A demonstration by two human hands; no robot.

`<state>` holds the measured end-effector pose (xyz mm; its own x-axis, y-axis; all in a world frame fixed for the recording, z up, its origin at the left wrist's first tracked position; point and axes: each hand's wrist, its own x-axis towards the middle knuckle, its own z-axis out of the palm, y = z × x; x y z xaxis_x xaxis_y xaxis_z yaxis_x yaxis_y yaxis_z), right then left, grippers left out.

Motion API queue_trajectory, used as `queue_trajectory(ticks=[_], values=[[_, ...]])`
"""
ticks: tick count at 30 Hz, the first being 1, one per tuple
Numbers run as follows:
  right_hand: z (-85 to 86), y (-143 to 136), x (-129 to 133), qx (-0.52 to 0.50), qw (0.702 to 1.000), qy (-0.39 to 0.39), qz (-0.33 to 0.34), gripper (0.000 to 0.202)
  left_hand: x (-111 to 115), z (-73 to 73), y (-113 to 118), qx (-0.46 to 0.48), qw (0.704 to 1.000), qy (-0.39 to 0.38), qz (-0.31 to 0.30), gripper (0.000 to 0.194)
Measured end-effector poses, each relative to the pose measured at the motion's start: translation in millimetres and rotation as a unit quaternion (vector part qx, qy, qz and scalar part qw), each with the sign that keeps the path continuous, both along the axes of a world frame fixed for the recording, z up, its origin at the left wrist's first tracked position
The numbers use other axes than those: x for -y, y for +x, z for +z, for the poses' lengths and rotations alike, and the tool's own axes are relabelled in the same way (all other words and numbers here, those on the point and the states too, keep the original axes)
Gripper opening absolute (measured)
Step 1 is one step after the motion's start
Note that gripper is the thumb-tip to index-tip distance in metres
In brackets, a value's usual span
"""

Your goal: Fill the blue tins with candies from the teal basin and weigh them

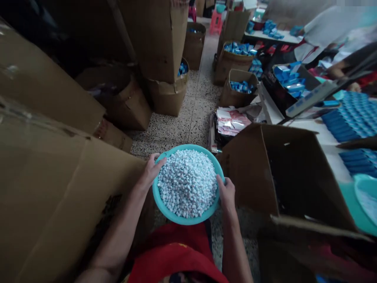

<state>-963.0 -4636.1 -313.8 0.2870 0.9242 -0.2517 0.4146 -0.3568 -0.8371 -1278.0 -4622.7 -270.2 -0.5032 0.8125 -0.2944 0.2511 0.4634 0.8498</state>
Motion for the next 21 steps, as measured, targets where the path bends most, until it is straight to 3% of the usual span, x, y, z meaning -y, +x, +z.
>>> queue_trajectory(ticks=[6, 10, 16, 21], values=[[13.3, -44.3, -194.6, 0.0, 0.994, 0.029, 0.104, 0.045, -97.5, 18.2, -38.9, -0.033, 0.996, 0.006, 0.087, 0.061], [16.0, -77.2, -309.6, -0.008, 0.989, 0.038, 0.144, 0.045, -179.1, 20.7, -66.4, -0.039, 0.991, -0.001, 0.129, 0.07], [19.3, -107.8, -468.5, -0.002, 0.99, 0.036, 0.136, 0.048, -346.4, 25.2, -98.5, -0.022, 0.994, -0.007, 0.103, 0.07], [34.6, -105.3, -605.3, 0.003, 0.995, 0.037, 0.093, 0.049, -508.9, 40.8, -97.5, 0.001, 0.997, -0.004, 0.071, 0.064]])
